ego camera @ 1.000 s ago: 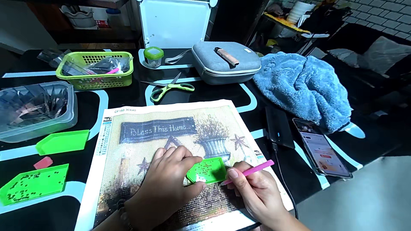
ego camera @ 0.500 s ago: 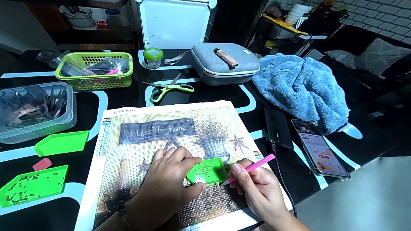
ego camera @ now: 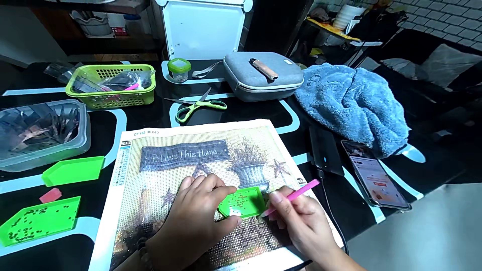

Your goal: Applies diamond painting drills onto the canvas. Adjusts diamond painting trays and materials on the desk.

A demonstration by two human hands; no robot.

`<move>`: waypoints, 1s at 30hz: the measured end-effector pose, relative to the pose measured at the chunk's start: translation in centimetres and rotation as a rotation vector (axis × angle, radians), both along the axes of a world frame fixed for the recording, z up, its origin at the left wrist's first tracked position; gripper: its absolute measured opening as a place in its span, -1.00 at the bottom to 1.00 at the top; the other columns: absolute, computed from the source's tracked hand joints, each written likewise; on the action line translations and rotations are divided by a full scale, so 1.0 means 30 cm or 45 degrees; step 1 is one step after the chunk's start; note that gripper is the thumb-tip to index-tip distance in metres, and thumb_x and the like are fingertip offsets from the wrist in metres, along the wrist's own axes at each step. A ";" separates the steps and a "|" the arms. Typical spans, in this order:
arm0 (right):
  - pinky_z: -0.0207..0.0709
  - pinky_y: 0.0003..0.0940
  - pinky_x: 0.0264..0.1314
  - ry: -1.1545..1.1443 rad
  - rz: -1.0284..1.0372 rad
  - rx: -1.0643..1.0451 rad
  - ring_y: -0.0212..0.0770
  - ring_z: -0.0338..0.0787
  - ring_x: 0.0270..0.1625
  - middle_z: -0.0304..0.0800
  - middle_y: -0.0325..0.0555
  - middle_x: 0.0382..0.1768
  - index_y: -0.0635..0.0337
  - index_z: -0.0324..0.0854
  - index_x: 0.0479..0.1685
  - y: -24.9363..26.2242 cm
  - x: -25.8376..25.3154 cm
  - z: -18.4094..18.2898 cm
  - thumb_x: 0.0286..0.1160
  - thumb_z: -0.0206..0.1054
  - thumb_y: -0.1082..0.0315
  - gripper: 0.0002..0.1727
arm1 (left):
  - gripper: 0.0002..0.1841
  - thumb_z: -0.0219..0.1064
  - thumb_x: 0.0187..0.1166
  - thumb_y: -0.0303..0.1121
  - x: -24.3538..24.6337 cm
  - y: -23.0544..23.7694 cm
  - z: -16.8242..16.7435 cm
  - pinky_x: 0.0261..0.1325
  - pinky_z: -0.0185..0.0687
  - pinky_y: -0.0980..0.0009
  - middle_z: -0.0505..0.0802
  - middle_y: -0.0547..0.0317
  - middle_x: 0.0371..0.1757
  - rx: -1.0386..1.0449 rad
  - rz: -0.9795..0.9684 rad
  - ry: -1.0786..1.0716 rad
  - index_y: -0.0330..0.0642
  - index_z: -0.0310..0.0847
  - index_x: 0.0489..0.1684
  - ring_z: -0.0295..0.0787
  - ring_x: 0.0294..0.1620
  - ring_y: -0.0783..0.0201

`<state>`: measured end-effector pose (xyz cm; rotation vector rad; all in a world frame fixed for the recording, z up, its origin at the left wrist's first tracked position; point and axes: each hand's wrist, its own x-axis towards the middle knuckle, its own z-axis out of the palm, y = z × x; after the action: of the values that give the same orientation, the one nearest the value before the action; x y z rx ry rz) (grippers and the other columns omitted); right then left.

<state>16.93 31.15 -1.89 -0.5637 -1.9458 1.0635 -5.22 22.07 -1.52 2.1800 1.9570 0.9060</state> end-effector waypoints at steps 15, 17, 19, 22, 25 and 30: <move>0.54 -0.75 -0.45 -0.063 -0.118 0.123 -0.64 0.65 -0.49 0.71 -0.40 -0.51 0.10 0.66 -0.33 0.024 -0.034 0.002 0.85 0.13 0.16 -0.64 | -0.54 0.35 0.27 0.24 0.002 0.000 -0.007 0.02 0.47 0.23 0.82 0.51 -0.18 0.031 0.014 0.031 0.30 0.90 0.02 0.71 -0.16 0.43; 0.54 -0.75 -0.45 -0.052 -0.119 0.131 -0.64 0.65 -0.49 0.71 -0.39 -0.50 0.10 0.66 -0.33 0.024 -0.034 0.001 0.85 0.12 0.16 -0.64 | -0.53 0.35 0.27 0.25 0.003 -0.002 -0.008 0.02 0.46 0.23 0.82 0.51 -0.17 0.031 0.015 0.033 0.30 0.90 0.03 0.70 -0.15 0.43; 0.56 -0.75 -0.45 -0.029 -0.107 0.073 -0.63 0.67 -0.49 0.73 -0.40 -0.50 0.08 0.66 -0.32 0.021 -0.029 0.010 0.86 0.11 0.15 -0.64 | -0.54 0.35 0.28 0.24 0.002 -0.002 -0.008 0.02 0.46 0.23 0.82 0.50 -0.17 0.035 0.012 0.031 0.30 0.89 0.03 0.70 -0.15 0.43; 0.58 -0.75 -0.46 0.034 -0.047 -0.079 -0.62 0.70 -0.49 0.76 -0.40 -0.48 0.06 0.67 -0.32 0.005 -0.018 0.018 0.85 0.12 0.15 -0.65 | -0.54 0.34 0.29 0.25 0.000 -0.002 -0.008 0.02 0.46 0.24 0.83 0.52 -0.16 0.028 0.009 0.036 0.31 0.89 0.03 0.70 -0.15 0.44; 0.55 -0.76 -0.46 0.031 -0.006 -0.105 -0.64 0.68 -0.49 0.74 -0.40 -0.48 0.11 0.66 -0.31 -0.012 -0.007 0.005 0.86 0.12 0.17 -0.65 | -0.53 0.33 0.30 0.26 0.000 -0.002 -0.005 0.00 0.47 0.25 0.83 0.52 -0.16 0.014 0.011 0.046 0.30 0.89 0.04 0.71 -0.15 0.44; 0.54 -0.76 -0.44 0.002 0.019 -0.056 -0.66 0.67 -0.47 0.72 -0.39 -0.49 0.12 0.64 -0.31 -0.015 -0.005 -0.004 0.86 0.10 0.19 -0.65 | -0.53 0.33 0.30 0.25 0.001 -0.002 -0.005 0.02 0.48 0.23 0.83 0.52 -0.16 0.014 0.011 0.032 0.30 0.89 0.04 0.71 -0.14 0.43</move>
<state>16.78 30.68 -2.02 -0.5732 -1.9319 1.1176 -5.21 22.01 -1.66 2.2014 1.9783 0.8968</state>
